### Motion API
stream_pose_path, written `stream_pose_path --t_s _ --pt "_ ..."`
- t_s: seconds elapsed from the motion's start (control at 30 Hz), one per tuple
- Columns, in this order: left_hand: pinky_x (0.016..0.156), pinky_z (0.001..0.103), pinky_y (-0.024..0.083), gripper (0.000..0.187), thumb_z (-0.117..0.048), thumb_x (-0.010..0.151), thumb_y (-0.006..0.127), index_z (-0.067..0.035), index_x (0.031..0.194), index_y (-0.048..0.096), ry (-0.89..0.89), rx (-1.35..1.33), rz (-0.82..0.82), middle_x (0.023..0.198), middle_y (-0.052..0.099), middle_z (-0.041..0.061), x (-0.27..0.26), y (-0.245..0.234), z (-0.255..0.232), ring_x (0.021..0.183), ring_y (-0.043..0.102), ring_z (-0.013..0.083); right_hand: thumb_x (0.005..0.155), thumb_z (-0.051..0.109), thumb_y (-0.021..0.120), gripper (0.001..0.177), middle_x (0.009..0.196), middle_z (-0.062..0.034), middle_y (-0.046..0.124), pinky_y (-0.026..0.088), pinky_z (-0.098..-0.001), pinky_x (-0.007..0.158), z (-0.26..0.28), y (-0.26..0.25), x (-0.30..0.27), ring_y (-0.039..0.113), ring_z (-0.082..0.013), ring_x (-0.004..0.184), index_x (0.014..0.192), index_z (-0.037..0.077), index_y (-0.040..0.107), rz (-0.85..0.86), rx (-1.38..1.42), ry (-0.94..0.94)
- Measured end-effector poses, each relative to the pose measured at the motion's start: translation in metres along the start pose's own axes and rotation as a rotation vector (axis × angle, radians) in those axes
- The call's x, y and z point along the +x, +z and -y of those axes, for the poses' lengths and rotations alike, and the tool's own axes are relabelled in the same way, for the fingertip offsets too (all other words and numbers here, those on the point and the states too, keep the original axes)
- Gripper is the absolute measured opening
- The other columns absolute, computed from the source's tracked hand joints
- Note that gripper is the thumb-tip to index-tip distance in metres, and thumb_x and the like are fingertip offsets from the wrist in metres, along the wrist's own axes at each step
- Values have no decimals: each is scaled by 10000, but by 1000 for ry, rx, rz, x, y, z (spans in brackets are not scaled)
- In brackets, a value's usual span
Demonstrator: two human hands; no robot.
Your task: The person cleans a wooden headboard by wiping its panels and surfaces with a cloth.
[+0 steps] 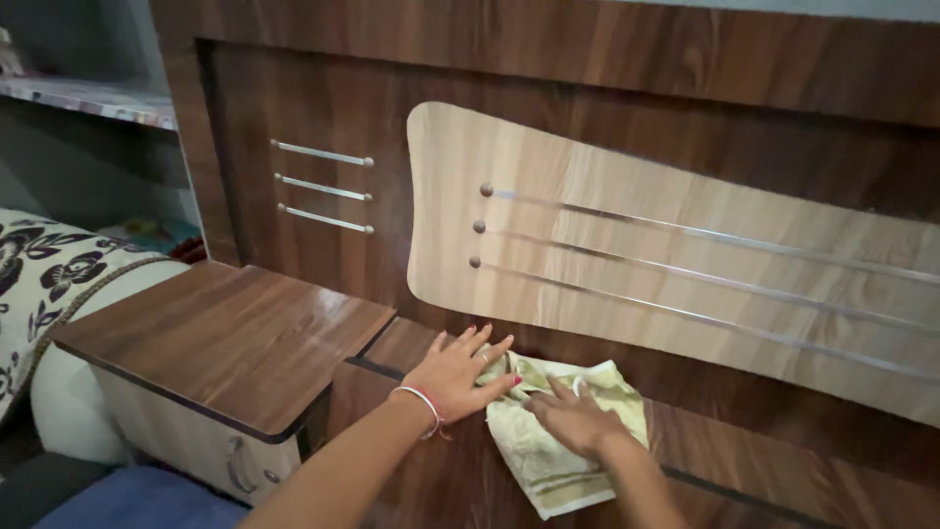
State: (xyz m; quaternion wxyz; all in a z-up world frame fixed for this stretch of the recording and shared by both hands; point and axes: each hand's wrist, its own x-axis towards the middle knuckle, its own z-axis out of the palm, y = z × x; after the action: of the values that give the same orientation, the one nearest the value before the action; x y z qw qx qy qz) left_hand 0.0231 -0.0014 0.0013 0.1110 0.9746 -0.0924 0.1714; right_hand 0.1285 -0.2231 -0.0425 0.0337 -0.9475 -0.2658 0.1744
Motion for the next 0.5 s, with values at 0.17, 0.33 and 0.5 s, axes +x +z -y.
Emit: stream_pose_path --t_s 0.17,0.33,0.5 --pt "1216 586 145 778 -692 940 424 -247 1574 366 -43 7 50 1645 276 173 0 -3 -5 1532 237 334 982 695 300 749 1724 17 191 -133 -482 1303 -152 34 18 29 -229 1625 1613 291 301 -69 42 43" --pt "1222 582 132 731 -664 946 424 -253 1550 414 -32 -9 19 1640 303 147 -3 -3 -6 1523 255 327 971 660 235 651 1781 55 -19 -104 -579 1283 -339 67 -9 -114 -276 1628 1599 533 355 25 -200 211" --pt "1213 598 163 710 -640 961 430 -234 1543 447 5 -16 -29 1626 340 164 -6 3 -1 1515 293 344 923 741 417 841 1752 36 11 -104 -628 1271 -257 56 -7 -111 -282 1622 1654 407 171 -13 135 441"
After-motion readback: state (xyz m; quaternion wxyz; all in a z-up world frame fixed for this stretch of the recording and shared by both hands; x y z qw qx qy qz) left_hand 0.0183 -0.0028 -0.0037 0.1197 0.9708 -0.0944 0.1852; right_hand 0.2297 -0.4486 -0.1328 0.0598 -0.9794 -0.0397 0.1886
